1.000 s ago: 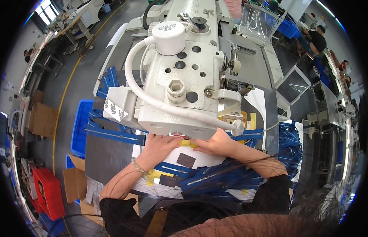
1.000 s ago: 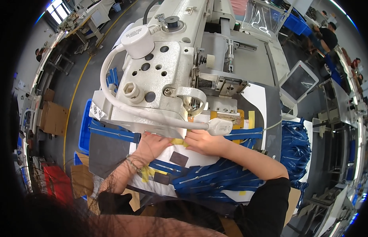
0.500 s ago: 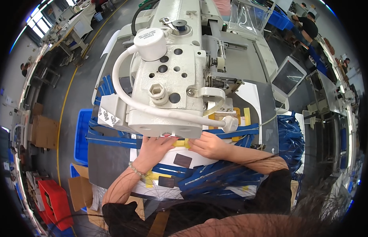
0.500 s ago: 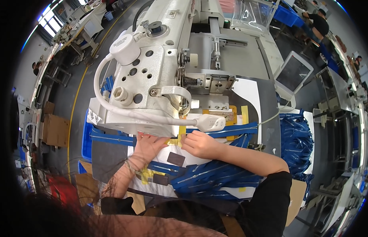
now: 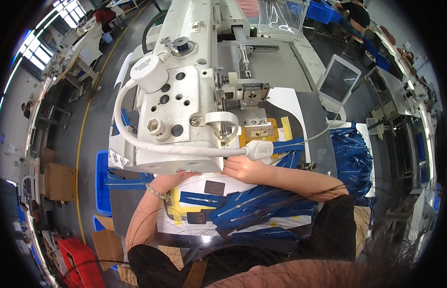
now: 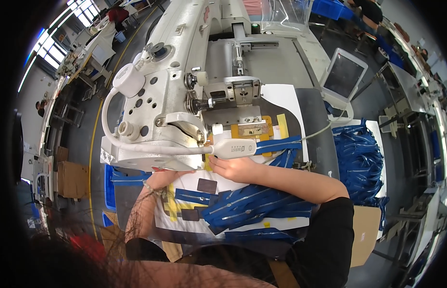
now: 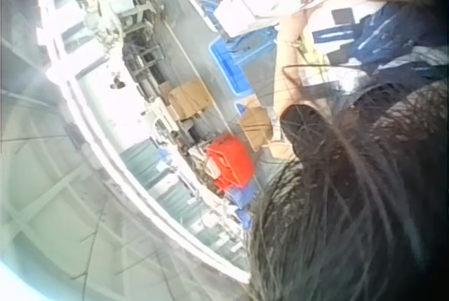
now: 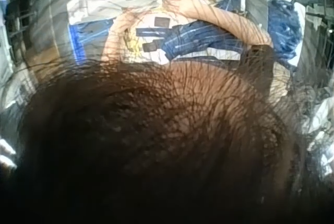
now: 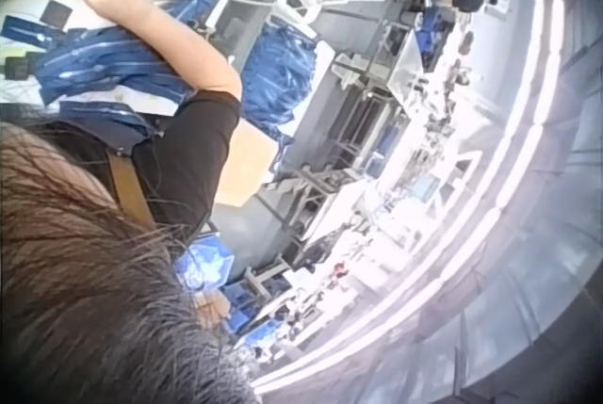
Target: Sewing blue straps using an industrial sewing machine in a workshop.
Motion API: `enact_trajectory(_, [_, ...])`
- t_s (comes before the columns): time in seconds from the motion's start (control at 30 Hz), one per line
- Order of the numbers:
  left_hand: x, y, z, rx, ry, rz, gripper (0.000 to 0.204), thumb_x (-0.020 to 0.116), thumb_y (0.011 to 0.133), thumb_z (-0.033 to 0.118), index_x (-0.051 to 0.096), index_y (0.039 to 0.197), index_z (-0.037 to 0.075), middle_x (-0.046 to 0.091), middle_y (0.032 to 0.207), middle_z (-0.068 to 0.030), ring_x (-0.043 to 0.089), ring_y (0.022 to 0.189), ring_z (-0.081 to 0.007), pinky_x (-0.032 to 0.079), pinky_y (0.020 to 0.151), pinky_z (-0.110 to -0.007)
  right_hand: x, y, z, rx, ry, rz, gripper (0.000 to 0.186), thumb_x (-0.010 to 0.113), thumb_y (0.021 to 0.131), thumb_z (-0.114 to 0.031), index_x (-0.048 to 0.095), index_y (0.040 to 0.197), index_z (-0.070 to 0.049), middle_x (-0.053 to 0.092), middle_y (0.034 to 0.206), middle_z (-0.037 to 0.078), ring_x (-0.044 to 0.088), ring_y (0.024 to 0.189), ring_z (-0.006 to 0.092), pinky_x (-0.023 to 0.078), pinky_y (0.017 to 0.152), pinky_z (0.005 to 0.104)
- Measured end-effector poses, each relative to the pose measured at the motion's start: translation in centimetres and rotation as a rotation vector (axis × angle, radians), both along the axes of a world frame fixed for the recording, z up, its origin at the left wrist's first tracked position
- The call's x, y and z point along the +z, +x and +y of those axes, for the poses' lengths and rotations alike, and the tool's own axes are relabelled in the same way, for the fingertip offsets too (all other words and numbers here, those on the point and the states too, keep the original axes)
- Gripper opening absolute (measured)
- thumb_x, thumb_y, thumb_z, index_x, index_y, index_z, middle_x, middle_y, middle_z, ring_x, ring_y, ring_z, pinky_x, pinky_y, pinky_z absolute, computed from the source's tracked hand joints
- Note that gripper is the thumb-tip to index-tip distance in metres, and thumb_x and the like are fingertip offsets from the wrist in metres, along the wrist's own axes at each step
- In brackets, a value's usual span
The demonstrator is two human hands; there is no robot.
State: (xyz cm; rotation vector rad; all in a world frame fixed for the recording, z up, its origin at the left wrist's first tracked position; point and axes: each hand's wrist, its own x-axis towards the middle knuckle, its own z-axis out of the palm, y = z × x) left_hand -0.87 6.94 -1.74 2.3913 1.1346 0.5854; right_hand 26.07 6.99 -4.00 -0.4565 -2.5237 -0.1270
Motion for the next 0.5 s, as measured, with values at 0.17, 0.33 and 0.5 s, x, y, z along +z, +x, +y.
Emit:
enact_trajectory(0.17, [-3.5, -2.0, 2.2, -0.028, -0.158, 0.006, 0.042, 0.072, 0.074, 0.028, 0.061, 0.110, 0.011, 0.063, 0.106, -0.0074, 0.058, 0.100, -0.0228, 0.046, 0.086, -0.035, -0.6, -0.3, 0.1, -0.032, 0.080, 0.033, 0.023, 0.057, 0.071, -0.007, 0.062, 0.093, -0.007, 0.062, 0.098, 0.002, 0.062, 0.085, 0.0152, 0.052, 0.065, 0.0278])
enact_trajectory(0.33, [-6.0, -4.0, 3.5, -0.063, -0.171, -0.053, 0.046, 0.072, 0.074, 0.032, 0.059, 0.113, 0.011, 0.061, 0.110, -0.0062, 0.057, 0.102, -0.0220, 0.045, 0.089, -0.035, -0.8, -0.2, 0.0, -0.051, 0.035, 0.055, 0.022, 0.058, 0.069, -0.007, 0.063, 0.091, -0.008, 0.063, 0.090, 0.001, 0.062, 0.083, 0.0159, 0.052, 0.066, 0.0286])
enact_trajectory(0.5, [-6.8, -4.0, 3.8, -0.096, -0.165, -0.083, 0.050, 0.072, 0.074, 0.035, 0.057, 0.116, 0.012, 0.059, 0.113, -0.0050, 0.055, 0.105, -0.0212, 0.044, 0.092, -0.035, -0.9, -0.2, 0.0, -0.044, 0.034, 0.065, 0.022, 0.059, 0.068, -0.007, 0.063, 0.091, -0.008, 0.063, 0.089, 0.000, 0.062, 0.082, 0.0159, 0.052, 0.065, 0.0279])
